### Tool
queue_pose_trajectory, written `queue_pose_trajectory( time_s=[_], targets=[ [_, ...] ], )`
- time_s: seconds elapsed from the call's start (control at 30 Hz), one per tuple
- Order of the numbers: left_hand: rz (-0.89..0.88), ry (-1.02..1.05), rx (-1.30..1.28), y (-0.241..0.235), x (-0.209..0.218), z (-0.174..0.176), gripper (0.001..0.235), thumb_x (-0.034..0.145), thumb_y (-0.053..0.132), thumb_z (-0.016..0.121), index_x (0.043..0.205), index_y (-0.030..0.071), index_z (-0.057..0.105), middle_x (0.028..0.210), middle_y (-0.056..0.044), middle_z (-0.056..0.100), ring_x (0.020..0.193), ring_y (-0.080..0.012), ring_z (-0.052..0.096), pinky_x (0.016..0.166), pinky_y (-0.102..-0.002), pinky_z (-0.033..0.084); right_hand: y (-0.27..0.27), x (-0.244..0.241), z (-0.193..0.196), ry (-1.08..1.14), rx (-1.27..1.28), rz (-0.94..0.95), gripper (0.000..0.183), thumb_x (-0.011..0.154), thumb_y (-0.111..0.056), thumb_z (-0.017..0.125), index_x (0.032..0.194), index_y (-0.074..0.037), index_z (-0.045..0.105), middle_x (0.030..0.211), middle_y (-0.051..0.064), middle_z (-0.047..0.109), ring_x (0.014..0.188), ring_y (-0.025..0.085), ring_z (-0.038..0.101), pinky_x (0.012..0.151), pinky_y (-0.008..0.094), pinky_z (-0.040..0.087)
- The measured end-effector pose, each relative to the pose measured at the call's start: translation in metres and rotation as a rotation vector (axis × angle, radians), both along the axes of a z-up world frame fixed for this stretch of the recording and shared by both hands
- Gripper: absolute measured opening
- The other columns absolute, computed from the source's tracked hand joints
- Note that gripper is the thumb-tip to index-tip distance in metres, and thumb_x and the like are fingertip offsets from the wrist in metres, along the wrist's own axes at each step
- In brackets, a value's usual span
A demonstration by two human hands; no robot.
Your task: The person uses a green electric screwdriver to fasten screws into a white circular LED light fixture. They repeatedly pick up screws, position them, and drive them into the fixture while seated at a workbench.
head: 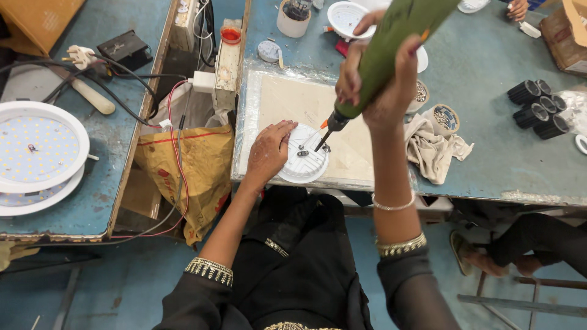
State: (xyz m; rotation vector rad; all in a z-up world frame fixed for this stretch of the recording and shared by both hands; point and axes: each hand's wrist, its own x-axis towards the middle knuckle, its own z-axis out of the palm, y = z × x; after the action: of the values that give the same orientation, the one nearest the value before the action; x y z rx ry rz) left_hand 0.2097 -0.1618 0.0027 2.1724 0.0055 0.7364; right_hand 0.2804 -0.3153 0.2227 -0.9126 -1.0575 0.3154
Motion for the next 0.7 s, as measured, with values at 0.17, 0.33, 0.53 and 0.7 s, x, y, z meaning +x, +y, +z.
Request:
queue_pose_trajectory(
  time_s=[0.17,0.33,0.53,0.7],
  targets=[
    [-0.003,-0.005,-0.003,0.001,-0.002,0.002,0.031,0.099,0.009,0.054,0.126,0.009,0.07,0.131,-0.011,0.069,0.126,-0.0277,0.062,0.112,-0.042,0.042,0.002,-0.016,-0.029,0.058,0.044,-0.09,0.062,0.104,-0.061,0.048,0.111,0.001,0.046,0.066,0.013,0.044,0.044,0.019,0.042,0.044,0.031,0.039],
    [-0.041,0.035,-0.057,0.003,0.0,0.005,0.03,0.098,0.009,0.056,0.122,0.01,0.073,0.13,-0.01,0.07,0.119,-0.0298,0.064,0.111,-0.041,0.044,0.002,-0.007,-0.049,0.092,0.055,-0.151,0.069,0.101,-0.069,0.047,0.106,0.0,0.045,0.063,0.013,0.044,0.043,0.021,0.042,0.043,0.032,0.038],
    [-0.07,0.027,-0.102,0.005,-0.001,0.007,0.031,0.097,0.006,0.055,0.121,0.01,0.073,0.129,-0.01,0.071,0.122,-0.0292,0.064,0.108,-0.04,0.046,0.005,0.0,-0.052,0.065,0.058,-0.154,0.073,0.101,-0.073,0.042,0.103,0.0,0.045,0.062,0.014,0.044,0.04,0.021,0.041,0.04,0.032,0.036],
    [-0.058,0.024,-0.098,0.005,-0.001,0.005,0.031,0.097,0.007,0.055,0.121,0.01,0.073,0.129,-0.01,0.071,0.122,-0.0294,0.064,0.108,-0.041,0.046,0.005,0.0,-0.05,0.074,0.082,-0.165,0.073,0.102,-0.072,0.041,0.102,0.001,0.044,0.062,0.016,0.044,0.039,0.021,0.04,0.038,0.031,0.035]
  ],
)
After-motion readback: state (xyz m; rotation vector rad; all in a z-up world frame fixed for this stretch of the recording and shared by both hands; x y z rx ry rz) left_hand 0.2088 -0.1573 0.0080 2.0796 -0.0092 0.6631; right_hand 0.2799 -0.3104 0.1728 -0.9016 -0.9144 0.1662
